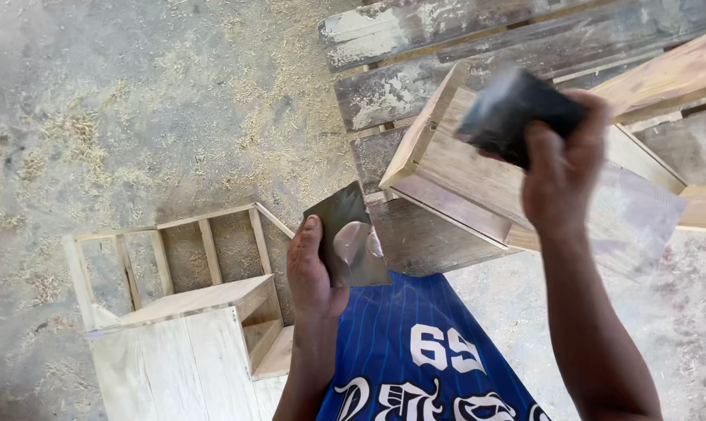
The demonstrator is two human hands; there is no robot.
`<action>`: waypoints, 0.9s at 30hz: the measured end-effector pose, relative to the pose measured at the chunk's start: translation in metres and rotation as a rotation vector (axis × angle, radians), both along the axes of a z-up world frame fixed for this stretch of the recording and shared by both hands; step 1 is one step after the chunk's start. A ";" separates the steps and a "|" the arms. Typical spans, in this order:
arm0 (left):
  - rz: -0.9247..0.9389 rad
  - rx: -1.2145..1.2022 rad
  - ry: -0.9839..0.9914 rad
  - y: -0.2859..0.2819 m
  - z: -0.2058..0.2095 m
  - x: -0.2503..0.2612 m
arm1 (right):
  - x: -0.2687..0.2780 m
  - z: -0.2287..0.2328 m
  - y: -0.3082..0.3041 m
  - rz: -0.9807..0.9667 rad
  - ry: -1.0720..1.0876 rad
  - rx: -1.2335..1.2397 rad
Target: The person applies wood filler to the edges and corners of wooden furniture frames using a putty knife and a scraper. The person moves between multiple frames, scoops filler from a container, and smooths it into gaps.
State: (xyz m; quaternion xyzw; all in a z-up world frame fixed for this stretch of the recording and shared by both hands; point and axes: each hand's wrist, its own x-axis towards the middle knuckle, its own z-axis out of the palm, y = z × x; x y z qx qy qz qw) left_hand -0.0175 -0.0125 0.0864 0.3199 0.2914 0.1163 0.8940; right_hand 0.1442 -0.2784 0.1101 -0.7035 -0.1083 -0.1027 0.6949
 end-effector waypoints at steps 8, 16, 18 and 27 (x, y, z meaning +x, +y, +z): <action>-0.156 -0.068 0.061 0.034 -0.014 0.044 | 0.022 -0.015 0.031 -0.055 0.104 -0.298; -0.349 -0.167 0.061 0.039 -0.031 0.071 | 0.023 -0.006 0.028 -0.058 0.139 -0.318; -0.378 -0.178 0.037 0.038 -0.035 0.074 | 0.023 -0.004 0.032 -0.055 0.108 -0.353; -0.471 -0.196 0.009 0.021 -0.027 0.069 | 0.029 0.033 0.049 0.058 0.039 -0.557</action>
